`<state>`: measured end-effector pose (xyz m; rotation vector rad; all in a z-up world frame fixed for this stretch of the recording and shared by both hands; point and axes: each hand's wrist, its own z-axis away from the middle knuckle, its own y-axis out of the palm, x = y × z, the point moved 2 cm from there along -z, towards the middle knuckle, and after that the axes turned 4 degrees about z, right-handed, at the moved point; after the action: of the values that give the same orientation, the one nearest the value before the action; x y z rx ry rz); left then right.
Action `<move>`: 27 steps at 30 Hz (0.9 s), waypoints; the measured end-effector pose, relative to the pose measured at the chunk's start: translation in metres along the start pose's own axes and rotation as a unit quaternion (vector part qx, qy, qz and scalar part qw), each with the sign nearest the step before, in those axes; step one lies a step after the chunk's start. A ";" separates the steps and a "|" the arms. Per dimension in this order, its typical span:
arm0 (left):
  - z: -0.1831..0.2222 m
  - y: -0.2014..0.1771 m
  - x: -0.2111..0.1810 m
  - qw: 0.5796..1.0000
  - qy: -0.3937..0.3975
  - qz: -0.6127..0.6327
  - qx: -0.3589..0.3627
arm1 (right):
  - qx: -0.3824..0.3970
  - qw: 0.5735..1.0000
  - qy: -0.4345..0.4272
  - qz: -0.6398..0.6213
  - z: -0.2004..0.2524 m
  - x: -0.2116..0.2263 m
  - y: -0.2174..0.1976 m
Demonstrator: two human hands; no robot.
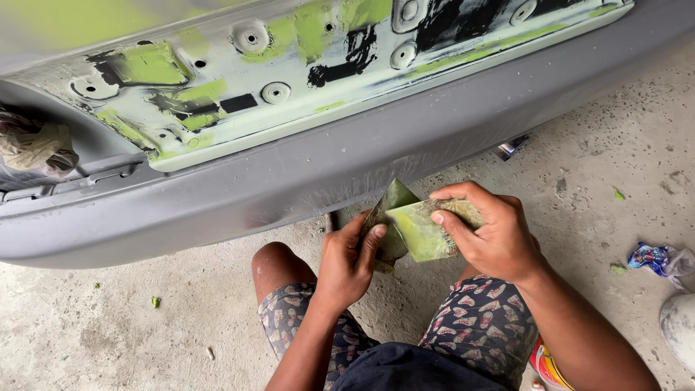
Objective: The person applies a green body filler to a gray car bumper using a putty knife, smoothing the surface over existing patches. They then dip the putty knife into a can of teal-colored filler to gather more material.
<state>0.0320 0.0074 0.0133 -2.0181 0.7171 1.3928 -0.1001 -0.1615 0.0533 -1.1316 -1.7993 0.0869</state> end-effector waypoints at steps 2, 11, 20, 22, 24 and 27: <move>0.001 0.001 -0.005 0.999 -0.012 0.043 0.012 | -0.014 1.000 0.003 -0.022 -0.001 -0.006 -0.001; 0.004 -0.001 0.009 0.961 -0.082 0.232 -0.127 | -0.026 0.998 0.038 0.048 -0.001 -0.030 0.028; 0.018 0.018 0.048 0.944 -0.126 0.261 -0.160 | -0.046 0.985 0.003 0.169 -0.025 -0.056 0.035; 0.017 0.017 0.052 0.955 -0.103 0.231 -0.152 | -0.043 0.983 -0.008 0.178 -0.029 -0.048 0.037; 0.015 0.014 0.065 0.965 -0.075 0.199 -0.153 | -0.004 0.991 -0.019 0.134 -0.024 -0.040 0.048; 0.008 0.011 0.047 0.967 -0.061 0.186 -0.162 | 0.040 0.985 -0.053 0.158 -0.004 -0.016 0.062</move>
<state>0.0333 0.0005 -0.0355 -2.0880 0.8936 1.9413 -0.0550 -0.1397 0.0135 -1.3671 -1.6767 0.4109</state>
